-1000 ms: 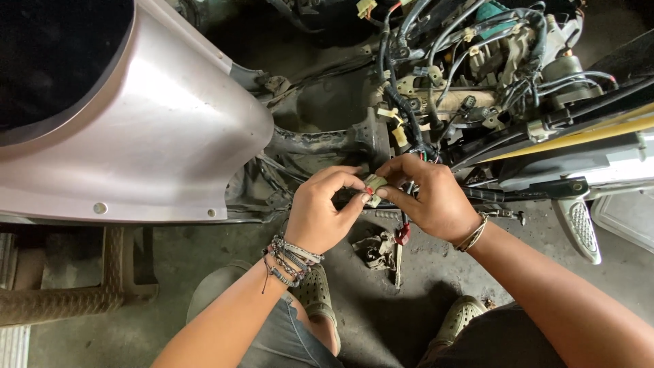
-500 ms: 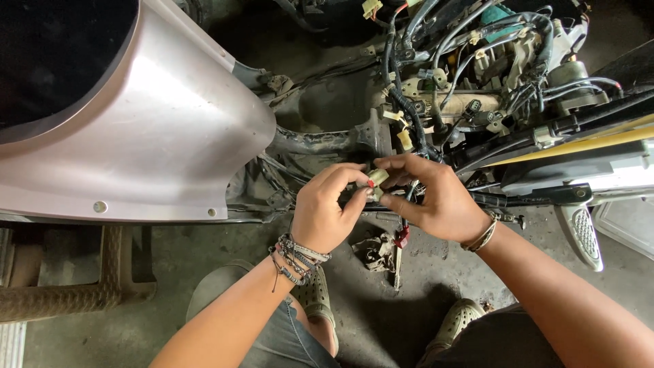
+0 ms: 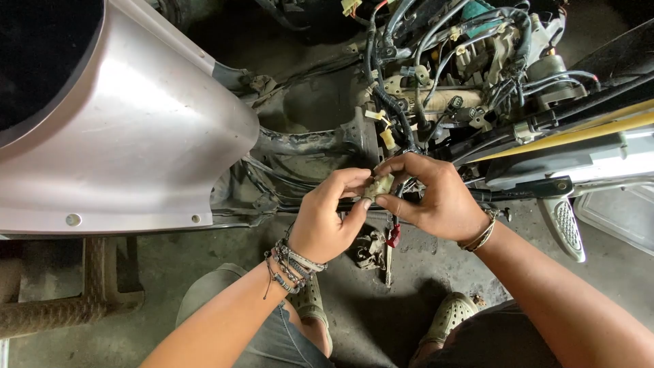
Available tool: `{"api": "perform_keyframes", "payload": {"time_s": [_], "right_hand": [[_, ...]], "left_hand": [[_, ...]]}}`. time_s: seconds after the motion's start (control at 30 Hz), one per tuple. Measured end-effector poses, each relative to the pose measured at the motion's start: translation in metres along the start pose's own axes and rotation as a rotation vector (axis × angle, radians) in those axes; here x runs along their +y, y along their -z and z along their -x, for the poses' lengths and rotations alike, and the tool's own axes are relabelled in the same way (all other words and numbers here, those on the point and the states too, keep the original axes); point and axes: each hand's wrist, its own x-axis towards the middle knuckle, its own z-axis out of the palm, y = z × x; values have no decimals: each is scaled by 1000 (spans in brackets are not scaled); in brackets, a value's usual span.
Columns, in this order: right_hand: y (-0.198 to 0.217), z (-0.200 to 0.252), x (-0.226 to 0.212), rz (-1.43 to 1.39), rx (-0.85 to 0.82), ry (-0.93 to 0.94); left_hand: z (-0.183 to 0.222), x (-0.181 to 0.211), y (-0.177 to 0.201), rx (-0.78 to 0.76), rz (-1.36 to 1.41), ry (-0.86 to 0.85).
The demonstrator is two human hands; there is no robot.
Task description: Repairing the electrical wiring system of a motorcycle by manipulating connectors and wires.
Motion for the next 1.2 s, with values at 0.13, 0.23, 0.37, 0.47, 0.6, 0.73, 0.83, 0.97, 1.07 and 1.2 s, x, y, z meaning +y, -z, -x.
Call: {"api": "perform_keyframes", "payload": {"time_s": [0.13,0.23,0.37,0.47,0.6,0.73,0.83,0.97,1.07,1.2], "right_hand": [[5,-3,-11,141,-11,101],[5,2,-4,152,17,131],[9,8,-4,178,12,159],[12,14,-2,115,1,49],[16,23,-6,-113,13,-88],[23,32,-7,-261,63,-256],[26,37,-21,-284,86,-467],[27,49,-16,-248,194,-578],[25,53,-12,-192,262,-600],[21,55,-1,-297,314,-657]], "left_hand": [[-2,4,-2,-39,-90,-34],[-4,6,-5,-48,-118,-68],[-9,10,-5,-58,-113,-81],[-13,12,-7,-106,-119,-100],[-15,12,-14,-155,-40,-88],[-17,12,-26,-121,-48,-101],[-20,12,-39,-117,-141,-170],[-21,12,-59,-101,-291,-288],[-23,13,-69,-70,-373,-345],[-23,8,-70,-88,-333,-358]]}}
